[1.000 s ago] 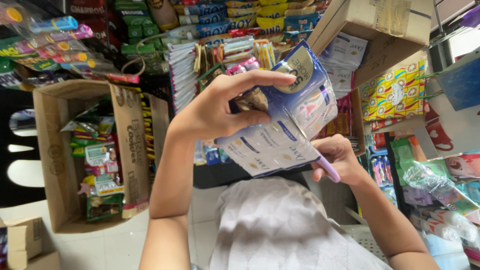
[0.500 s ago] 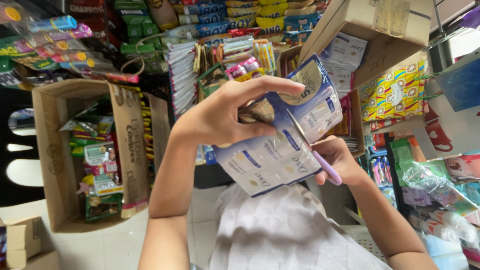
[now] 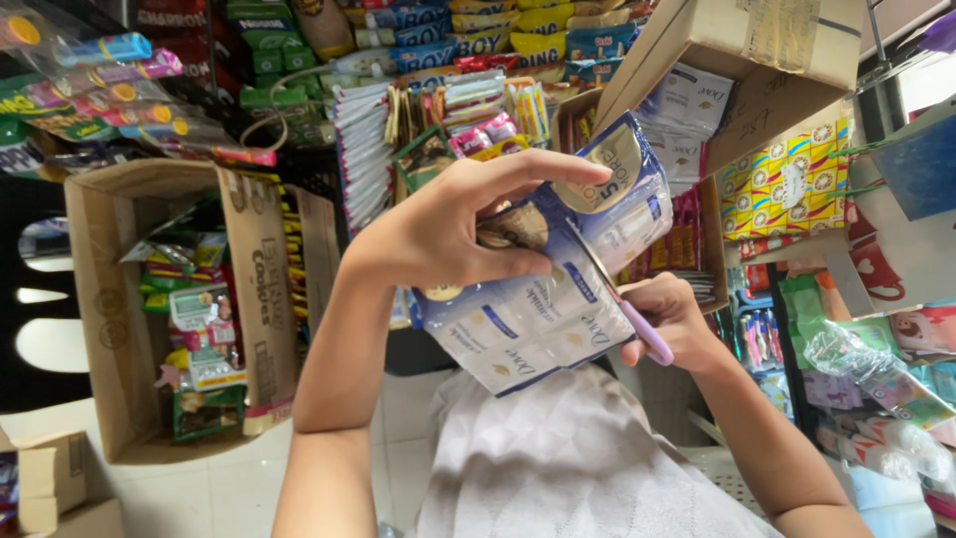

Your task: Cutting and organizing shampoo and soap sachets into boxes for retail sale.

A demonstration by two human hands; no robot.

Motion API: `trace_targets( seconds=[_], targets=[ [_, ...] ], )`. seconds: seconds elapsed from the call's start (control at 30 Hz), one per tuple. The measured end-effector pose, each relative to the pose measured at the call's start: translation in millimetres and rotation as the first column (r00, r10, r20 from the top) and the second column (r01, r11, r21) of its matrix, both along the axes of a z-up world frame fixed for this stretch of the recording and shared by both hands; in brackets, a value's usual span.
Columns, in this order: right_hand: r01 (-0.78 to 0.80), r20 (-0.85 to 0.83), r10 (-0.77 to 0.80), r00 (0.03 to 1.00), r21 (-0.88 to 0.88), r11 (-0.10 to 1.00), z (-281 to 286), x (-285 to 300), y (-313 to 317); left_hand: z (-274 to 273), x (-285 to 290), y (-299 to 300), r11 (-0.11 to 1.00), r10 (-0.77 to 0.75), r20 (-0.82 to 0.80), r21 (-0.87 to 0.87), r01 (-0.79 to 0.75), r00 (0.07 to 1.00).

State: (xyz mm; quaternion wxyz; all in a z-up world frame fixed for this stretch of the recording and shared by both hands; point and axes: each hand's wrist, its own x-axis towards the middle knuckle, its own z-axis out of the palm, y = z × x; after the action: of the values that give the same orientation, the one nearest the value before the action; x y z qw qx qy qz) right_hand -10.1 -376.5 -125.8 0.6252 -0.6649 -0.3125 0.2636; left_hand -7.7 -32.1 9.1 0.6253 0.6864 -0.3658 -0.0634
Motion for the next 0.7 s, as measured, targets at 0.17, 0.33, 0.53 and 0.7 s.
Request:
trace_targets(
  seconds=[0.17,0.33,0.53,0.7],
  targets=[
    [-0.031,-0.015,0.031,0.999,0.001,1.0,1.5,2.3,-0.8,-1.6,-0.7,0.1,0.999,-0.015,-0.024,-0.028,0.015,1.0],
    [-0.111,-0.211,0.113,0.971,0.022,0.994,-3.1,2.7,-9.8,-4.0,-1.9,-2.4,0.999,-0.021,-0.024,-0.032,0.021,0.999],
    [-0.165,-0.433,0.217,0.875,0.155,0.974,-33.6,6.3,-40.7,-3.2,0.4,-10.3,0.997,-0.076,-0.016,-0.034,0.076,0.997],
    [-0.04,-0.36,0.066,0.931,0.08,0.996,16.4,0.6,0.5,-12.5,2.1,-20.6,0.988,-0.129,-0.06,-0.093,0.123,0.99]
  ],
)
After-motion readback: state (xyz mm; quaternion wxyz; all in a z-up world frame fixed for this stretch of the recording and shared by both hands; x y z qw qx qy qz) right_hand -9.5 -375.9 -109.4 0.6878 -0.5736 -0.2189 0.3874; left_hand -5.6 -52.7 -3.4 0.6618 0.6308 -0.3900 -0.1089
